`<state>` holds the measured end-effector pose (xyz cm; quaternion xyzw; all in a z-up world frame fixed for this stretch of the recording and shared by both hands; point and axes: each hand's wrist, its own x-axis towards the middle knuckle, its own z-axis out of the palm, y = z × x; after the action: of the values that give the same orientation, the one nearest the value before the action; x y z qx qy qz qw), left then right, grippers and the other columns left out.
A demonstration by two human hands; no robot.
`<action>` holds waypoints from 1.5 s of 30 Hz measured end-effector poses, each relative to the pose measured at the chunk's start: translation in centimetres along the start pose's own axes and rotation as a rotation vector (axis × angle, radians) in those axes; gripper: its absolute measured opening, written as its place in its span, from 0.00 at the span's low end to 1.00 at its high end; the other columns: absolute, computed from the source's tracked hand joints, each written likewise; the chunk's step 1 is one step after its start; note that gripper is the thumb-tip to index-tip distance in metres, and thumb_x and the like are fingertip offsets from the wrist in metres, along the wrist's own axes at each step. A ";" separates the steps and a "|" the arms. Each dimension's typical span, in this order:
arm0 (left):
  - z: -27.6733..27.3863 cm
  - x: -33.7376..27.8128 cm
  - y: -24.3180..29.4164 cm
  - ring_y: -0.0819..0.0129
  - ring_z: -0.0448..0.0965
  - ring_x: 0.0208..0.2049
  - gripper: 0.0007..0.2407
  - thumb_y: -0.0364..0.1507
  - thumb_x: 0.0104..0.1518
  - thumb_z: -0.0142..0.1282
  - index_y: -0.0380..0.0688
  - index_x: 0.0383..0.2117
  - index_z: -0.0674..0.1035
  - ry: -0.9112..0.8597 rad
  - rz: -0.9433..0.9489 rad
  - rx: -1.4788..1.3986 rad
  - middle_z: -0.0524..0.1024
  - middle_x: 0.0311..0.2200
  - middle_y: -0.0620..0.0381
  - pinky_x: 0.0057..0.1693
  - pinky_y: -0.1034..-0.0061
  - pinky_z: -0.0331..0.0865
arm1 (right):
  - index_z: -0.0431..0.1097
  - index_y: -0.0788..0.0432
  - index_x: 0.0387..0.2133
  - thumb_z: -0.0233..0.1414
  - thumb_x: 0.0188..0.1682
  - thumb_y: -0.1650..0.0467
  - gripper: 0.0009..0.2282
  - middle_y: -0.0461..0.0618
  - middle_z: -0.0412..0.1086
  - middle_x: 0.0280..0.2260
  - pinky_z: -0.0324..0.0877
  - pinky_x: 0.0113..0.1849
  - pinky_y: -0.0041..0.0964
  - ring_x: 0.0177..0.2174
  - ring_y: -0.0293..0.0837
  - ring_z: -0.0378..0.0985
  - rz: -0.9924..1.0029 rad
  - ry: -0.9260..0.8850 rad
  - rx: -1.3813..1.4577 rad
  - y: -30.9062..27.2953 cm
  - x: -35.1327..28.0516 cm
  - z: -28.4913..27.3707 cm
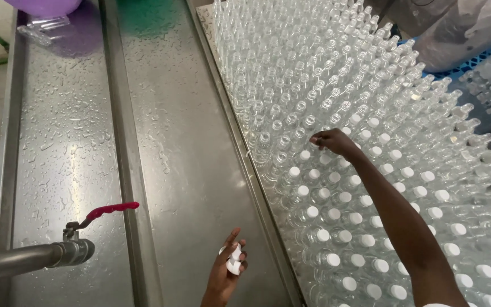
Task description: Placing plastic caps onto a large array of water bottles on a production line.
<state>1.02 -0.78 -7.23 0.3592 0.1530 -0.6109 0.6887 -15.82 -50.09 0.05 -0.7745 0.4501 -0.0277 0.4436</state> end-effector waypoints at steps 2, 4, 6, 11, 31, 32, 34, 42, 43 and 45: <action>1.5 -0.5 0.1 0.70 0.72 0.26 0.28 0.29 0.63 0.59 0.47 0.72 0.70 -0.002 -0.001 0.007 0.78 0.41 0.52 0.26 0.76 0.65 | 0.81 0.58 0.54 0.58 0.57 0.62 0.17 0.60 0.83 0.38 0.73 0.44 0.47 0.36 0.51 0.83 0.032 0.026 0.024 0.8 0.6 0.1; 2.5 -0.5 -0.1 0.70 0.72 0.26 0.28 0.29 0.62 0.59 0.47 0.72 0.71 -0.004 0.005 0.015 0.77 0.41 0.52 0.27 0.76 0.65 | 0.82 0.58 0.53 0.59 0.57 0.63 0.16 0.59 0.83 0.37 0.73 0.43 0.47 0.35 0.50 0.83 0.057 0.053 0.050 0.9 1.0 -0.1; 2.7 -0.4 -0.1 0.72 0.73 0.25 0.27 0.30 0.62 0.60 0.48 0.71 0.71 -0.092 -0.014 0.032 0.75 0.39 0.54 0.25 0.77 0.66 | 0.82 0.60 0.51 0.60 0.56 0.62 0.17 0.60 0.84 0.36 0.74 0.42 0.47 0.34 0.50 0.84 0.012 0.055 0.036 0.6 0.7 0.1; 5.2 -2.9 0.0 0.73 0.74 0.25 0.20 0.33 0.64 0.58 0.46 0.64 0.78 -0.201 -0.056 0.152 0.75 0.35 0.57 0.26 0.80 0.65 | 0.78 0.52 0.56 0.54 0.59 0.56 0.19 0.52 0.84 0.39 0.73 0.31 0.37 0.25 0.43 0.82 -0.037 0.120 -0.346 0.5 0.1 1.4; 2.5 -1.3 -1.9 0.79 0.70 0.20 0.34 0.61 0.57 0.48 0.37 0.47 0.78 -0.593 -0.493 0.102 0.77 0.34 0.59 0.19 0.85 0.60 | 0.80 0.59 0.46 0.64 0.51 0.69 0.12 0.48 0.83 0.43 0.80 0.45 0.35 0.43 0.41 0.86 -0.382 -0.602 0.417 -11.3 -21.9 16.1; 3.0 -1.8 -1.5 0.78 0.68 0.19 0.30 0.55 0.62 0.48 0.37 0.53 0.78 -0.569 -0.404 0.091 0.77 0.35 0.55 0.18 0.86 0.59 | 0.79 0.60 0.45 0.66 0.49 0.70 0.12 0.51 0.83 0.43 0.82 0.44 0.37 0.43 0.44 0.86 -0.320 -0.512 0.559 -10.5 -20.9 15.6; 2.6 -1.4 -1.1 0.77 0.66 0.18 0.27 0.49 0.67 0.49 0.37 0.59 0.78 -0.554 -0.320 0.083 0.77 0.36 0.51 0.17 0.86 0.58 | 0.79 0.61 0.44 0.68 0.47 0.71 0.13 0.53 0.84 0.43 0.84 0.43 0.40 0.42 0.46 0.87 -0.259 -0.408 0.695 -9.6 -18.8 13.6; -9.6 4.9 -2.6 0.60 0.72 0.21 0.19 0.39 0.72 0.45 0.44 0.63 0.73 -0.486 -0.354 -0.282 0.73 0.40 0.47 0.19 0.69 0.65 | 0.70 0.57 0.63 0.63 0.45 0.63 0.30 0.62 0.81 0.52 0.74 0.60 0.62 0.49 0.54 0.86 -0.082 0.106 0.381 -7.9 -11.4 1.8; -10.7 5.7 -2.7 0.60 0.72 0.21 0.19 0.39 0.72 0.45 0.44 0.63 0.73 -0.486 -0.350 -0.283 0.73 0.40 0.47 0.19 0.69 0.65 | 0.70 0.57 0.63 0.63 0.45 0.63 0.30 0.62 0.81 0.52 0.74 0.60 0.62 0.49 0.54 0.86 -0.085 0.103 0.381 -6.4 -9.7 0.9; -13.0 6.9 -2.8 0.54 0.74 0.23 0.19 0.40 0.73 0.44 0.47 0.65 0.73 -0.551 -0.382 -0.316 0.75 0.44 0.45 0.23 0.64 0.69 | 0.70 0.50 0.65 0.54 0.58 0.74 0.21 0.58 0.81 0.51 0.70 0.27 0.31 0.44 0.44 0.86 0.014 0.288 0.142 -3.4 -6.4 -0.8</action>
<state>2.72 3.04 -21.67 0.0354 0.1184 -0.7712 0.6245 -17.69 -45.29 5.22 -0.7259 0.5114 -0.1673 0.4284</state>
